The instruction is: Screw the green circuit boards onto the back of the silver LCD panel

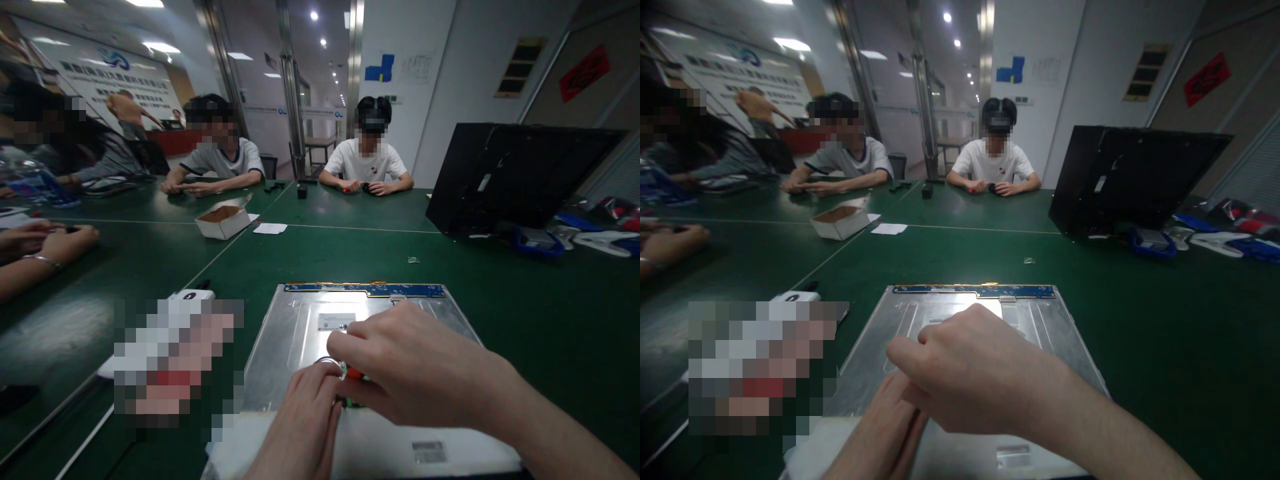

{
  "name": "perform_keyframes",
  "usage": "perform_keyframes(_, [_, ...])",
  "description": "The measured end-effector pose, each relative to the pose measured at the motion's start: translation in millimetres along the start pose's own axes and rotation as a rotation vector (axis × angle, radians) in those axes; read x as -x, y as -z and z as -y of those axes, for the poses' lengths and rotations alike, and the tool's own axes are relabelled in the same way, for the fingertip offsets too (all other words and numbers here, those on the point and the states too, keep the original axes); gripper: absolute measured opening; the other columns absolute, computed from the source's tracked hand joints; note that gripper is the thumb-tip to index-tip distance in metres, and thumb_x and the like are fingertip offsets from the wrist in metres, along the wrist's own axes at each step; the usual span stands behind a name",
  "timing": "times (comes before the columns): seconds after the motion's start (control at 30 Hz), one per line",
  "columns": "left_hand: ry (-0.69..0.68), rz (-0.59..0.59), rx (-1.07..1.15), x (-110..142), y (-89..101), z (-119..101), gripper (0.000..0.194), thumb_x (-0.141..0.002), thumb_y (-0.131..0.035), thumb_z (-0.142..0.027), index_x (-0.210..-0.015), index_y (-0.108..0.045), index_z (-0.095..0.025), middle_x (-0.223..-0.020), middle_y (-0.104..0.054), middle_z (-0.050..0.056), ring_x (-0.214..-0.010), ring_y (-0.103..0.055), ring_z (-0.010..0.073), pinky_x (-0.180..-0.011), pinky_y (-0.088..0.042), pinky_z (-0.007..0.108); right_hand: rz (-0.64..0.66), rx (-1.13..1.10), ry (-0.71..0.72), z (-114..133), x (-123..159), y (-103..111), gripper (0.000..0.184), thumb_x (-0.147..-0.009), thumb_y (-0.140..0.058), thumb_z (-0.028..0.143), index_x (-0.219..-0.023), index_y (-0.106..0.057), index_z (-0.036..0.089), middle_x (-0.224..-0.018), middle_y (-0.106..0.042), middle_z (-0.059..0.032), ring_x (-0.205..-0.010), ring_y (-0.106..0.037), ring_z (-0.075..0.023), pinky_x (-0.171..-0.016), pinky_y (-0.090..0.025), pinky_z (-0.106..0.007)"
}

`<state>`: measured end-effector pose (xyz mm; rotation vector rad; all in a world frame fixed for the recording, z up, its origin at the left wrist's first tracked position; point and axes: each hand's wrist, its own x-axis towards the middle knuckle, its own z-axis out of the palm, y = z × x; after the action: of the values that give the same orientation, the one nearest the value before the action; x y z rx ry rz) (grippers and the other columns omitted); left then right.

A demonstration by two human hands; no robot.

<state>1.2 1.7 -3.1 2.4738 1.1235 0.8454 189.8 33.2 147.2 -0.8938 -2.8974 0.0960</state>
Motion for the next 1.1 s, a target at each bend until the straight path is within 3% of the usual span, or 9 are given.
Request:
perform_keyframes(0.17, [-0.005,-0.029,-0.028,0.8,-0.8,1.6,0.030,-0.091,-0.043,-0.014,-0.119,-0.053,-0.021,-0.119,-0.059,0.012,-0.106,-0.058,0.0267,-0.088,-0.053,0.042,-0.028,-0.041,0.004,-0.8,2.0,4.7,0.007,-0.091,-0.053,0.027,-0.091,-0.051,0.020,-0.079,-0.065,0.0016,-0.062,-0.051,-0.0119,-0.050,-0.023,-0.029])
perform_keyframes(0.43, [0.044,0.050,0.022,-2.1,9.0,-4.6,0.023,-0.089,-0.043,-0.011,-0.105,-0.055,-0.021,-0.112,-0.060,0.011,-0.101,-0.059,0.0243,-0.086,-0.054,0.038,-0.081,-0.052,-0.075,-10.9,10.5,12.1,0.007,-0.090,-0.057,0.027,-0.093,-0.052,0.021,-0.080,-0.066,0.0026,-0.063,-0.055,-0.0119,-0.052,-0.028,-0.026])
perform_keyframes(0.57, [0.048,-0.005,0.055,-0.8,7.6,-4.2,0.025,-0.085,-0.044,-0.011,-0.105,-0.052,-0.022,-0.113,-0.060,0.011,-0.100,-0.060,0.0244,-0.084,-0.055,0.038,-0.226,-0.092,-0.149,-26.5,21.3,20.1,0.019,-0.088,-0.062,0.026,-0.103,-0.051,0.022,-0.087,-0.068,0.0025,-0.068,-0.061,-0.0119,-0.058,-0.035,-0.024])
perform_keyframes(0.7, [0.075,-0.046,0.109,0.1,9.8,-2.1,0.030,-0.080,-0.047,-0.012,-0.107,-0.050,-0.024,-0.111,-0.061,0.010,-0.095,-0.063,0.0234,-0.078,-0.057,0.035,-0.370,-0.158,-0.340,-56.5,31.8,18.8,0.022,-0.084,-0.066,0.035,-0.093,-0.051,0.021,-0.079,-0.066,0.0009,-0.066,-0.061,-0.0138,-0.058,-0.040,-0.025])
perform_keyframes(0.8, [0.119,-0.069,0.099,-2.2,16.4,1.6,0.035,-0.084,-0.047,-0.015,-0.117,-0.047,-0.023,-0.111,-0.062,0.010,-0.095,-0.063,0.0227,-0.079,-0.057,0.034,-0.430,-0.300,-0.488,-85.3,39.6,-1.6,0.025,-0.080,-0.067,0.036,-0.085,-0.049,0.021,-0.079,-0.065,-0.0017,-0.069,-0.062,-0.0166,-0.061,-0.045,-0.028])
perform_keyframes(0.93, [0.140,-0.051,0.040,-18.4,28.3,11.8,0.035,-0.090,-0.050,-0.024,-0.124,-0.046,-0.022,-0.110,-0.063,0.011,-0.096,-0.064,0.0243,-0.078,-0.056,0.036,-0.514,-0.654,-0.675,-114.7,52.0,-49.3,0.023,-0.083,-0.061,0.035,-0.094,-0.048,0.020,-0.083,-0.063,-0.0017,-0.074,-0.063,-0.0176,-0.067,-0.049,-0.031])
perform_keyframes(1.0, [0.125,-0.058,0.028,-32.6,32.9,17.7,0.032,-0.091,-0.049,-0.026,-0.122,-0.047,-0.020,-0.110,-0.064,0.011,-0.100,-0.063,0.0253,-0.081,-0.055,0.039,-0.510,-0.707,-0.713,-120.8,58.6,-71.4,0.023,-0.088,-0.052,0.039,-0.099,-0.047,0.019,-0.076,-0.061,-0.0003,-0.062,-0.061,-0.0160,-0.059,-0.050,-0.030])
perform_keyframes(1.1, [0.142,0.022,0.026,-56.6,34.5,25.5,0.027,-0.091,-0.048,-0.026,-0.116,-0.051,-0.018,-0.106,-0.065,0.011,-0.098,-0.064,0.0245,-0.081,-0.054,0.038,-0.480,-0.783,-0.726,-119.9,68.7,-93.3,0.025,-0.092,-0.047,0.042,-0.102,-0.048,0.019,-0.076,-0.060,-0.0003,-0.061,-0.062,-0.0157,-0.057,-0.051,-0.029])
